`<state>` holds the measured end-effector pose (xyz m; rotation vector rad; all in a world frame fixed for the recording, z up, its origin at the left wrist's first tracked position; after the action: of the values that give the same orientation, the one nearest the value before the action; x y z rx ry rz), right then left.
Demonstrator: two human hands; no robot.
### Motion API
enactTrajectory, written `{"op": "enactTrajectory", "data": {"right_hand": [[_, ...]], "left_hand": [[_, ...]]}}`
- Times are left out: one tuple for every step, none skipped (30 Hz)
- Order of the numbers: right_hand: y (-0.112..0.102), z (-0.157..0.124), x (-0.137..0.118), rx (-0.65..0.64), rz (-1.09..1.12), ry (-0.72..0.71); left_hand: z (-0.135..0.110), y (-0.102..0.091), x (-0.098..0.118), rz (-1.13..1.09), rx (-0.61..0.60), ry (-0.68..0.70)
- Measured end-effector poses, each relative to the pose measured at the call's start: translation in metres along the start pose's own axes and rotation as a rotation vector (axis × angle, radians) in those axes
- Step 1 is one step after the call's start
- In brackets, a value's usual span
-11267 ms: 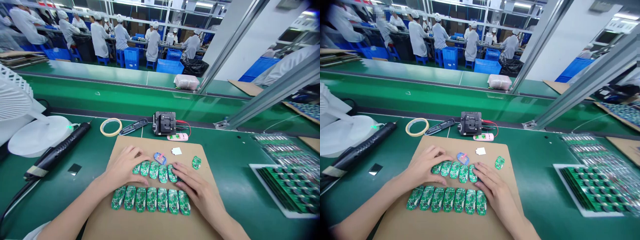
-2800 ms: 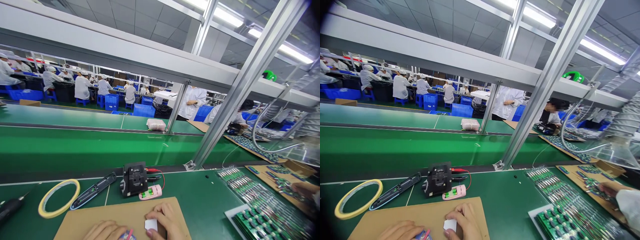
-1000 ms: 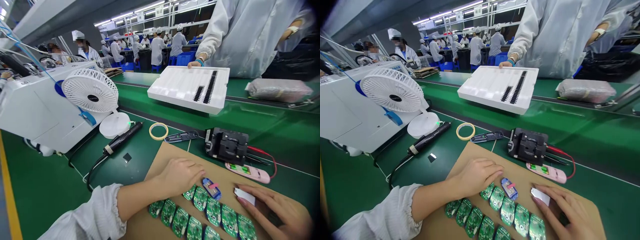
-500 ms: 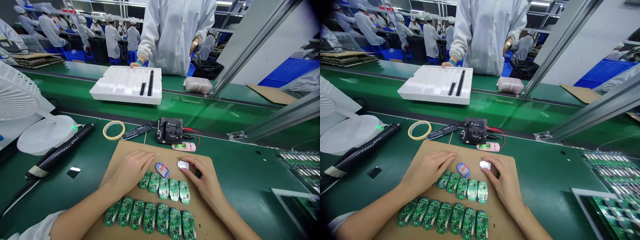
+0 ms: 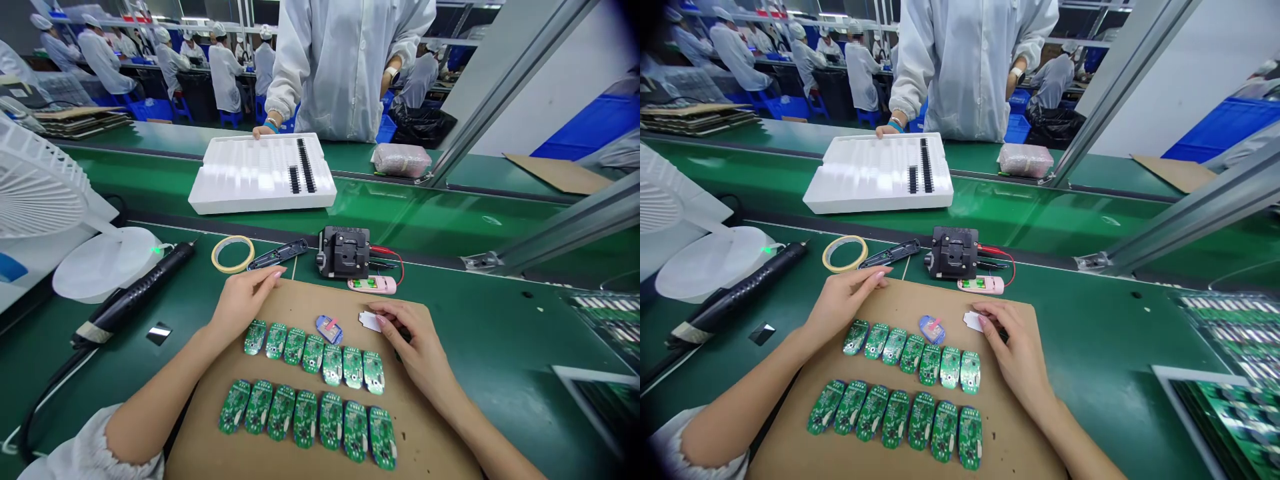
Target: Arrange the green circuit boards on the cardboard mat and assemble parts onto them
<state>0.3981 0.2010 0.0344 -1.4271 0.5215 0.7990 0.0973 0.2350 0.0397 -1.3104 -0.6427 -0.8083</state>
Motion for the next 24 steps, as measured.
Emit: {"op": "enactTrajectory", "data": {"right_hand": [[0.000,0.000,0.000,0.003,0.005,0.003],[0.000,0.000,0.000,0.004,0.008,0.008],[0.000,0.000,0.000,0.006,0.009,0.012],[0.000,0.000,0.000,0.016,0.014,0.014],[-0.001,0.000,0.000,0.038,0.028,0.021],[-0.002,0.001,0.000,0.073,0.058,0.038],[-0.004,0.002,0.001,0.120,0.115,0.067],[-0.006,0.003,0.002,0.180,0.206,0.108],[-0.008,0.004,0.003,0.245,0.317,0.153],[-0.011,0.005,0.005,0.305,0.429,0.193],[-0.013,0.006,0.007,0.355,0.526,0.224],[-0.014,0.008,0.008,0.389,0.599,0.241],[-0.016,0.009,0.009,0.409,0.641,0.251],[-0.017,0.010,0.009,0.420,0.659,0.256],[-0.018,0.010,0.010,0.424,0.666,0.262],[-0.018,0.011,0.010,0.428,0.675,0.268],[-0.018,0.011,0.010,0.432,0.679,0.273],[-0.018,0.010,0.010,0.436,0.679,0.275],[-0.018,0.010,0.009,0.439,0.674,0.274],[-0.017,0.009,0.009,0.440,0.665,0.270],[-0.017,0.008,0.008,0.438,0.654,0.262],[-0.018,0.008,0.007,0.431,0.643,0.250],[-0.018,0.007,0.007,0.421,0.635,0.239],[-0.019,0.007,0.007,0.411,0.629,0.230]], "left_hand": [[0.000,0.000,-0.002,0.005,0.007,-0.002],[0.001,0.001,-0.004,0.012,0.012,-0.002],[0.001,0.001,-0.005,0.017,0.016,0.002],[0.002,0.002,-0.006,0.020,0.018,0.008],[0.002,0.002,-0.007,0.021,0.017,0.014],[0.002,0.003,-0.008,0.020,0.017,0.020],[0.002,0.003,-0.008,0.019,0.017,0.024],[0.002,0.003,-0.008,0.016,0.017,0.027],[0.002,0.003,-0.008,0.013,0.017,0.028],[0.002,0.003,-0.008,0.013,0.016,0.026],[0.001,0.003,-0.008,0.014,0.015,0.020],[0.001,0.003,-0.008,0.015,0.011,0.010],[0.001,0.003,-0.008,0.015,0.007,0.000],[0.001,0.003,-0.009,0.013,0.004,-0.012],[0.000,0.002,-0.009,0.010,0.002,-0.022],[0.000,0.002,-0.009,0.003,0.001,-0.029],[0.001,0.002,-0.010,-0.004,0.002,-0.032],[0.001,0.002,-0.010,-0.009,0.003,-0.035],[0.001,0.002,-0.010,-0.013,0.002,-0.034],[0.001,0.002,-0.010,-0.015,0.000,-0.031],[0.001,0.002,-0.010,-0.014,0.000,-0.025],[0.002,0.002,-0.010,-0.011,0.002,-0.017],[0.002,0.002,-0.009,-0.007,0.009,-0.006],[0.002,0.002,-0.009,-0.002,0.020,0.006]]}}
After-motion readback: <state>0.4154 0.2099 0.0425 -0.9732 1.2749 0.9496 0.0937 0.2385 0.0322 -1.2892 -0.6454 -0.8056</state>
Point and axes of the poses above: each hand's wrist, its own z-axis towards the middle knuckle, its own y-axis out of the palm, x = y × z, the point moved 2 cm from there along z, towards the middle knuckle, and after that the axes turned 1 degree about -y, right-handed, at the moved point
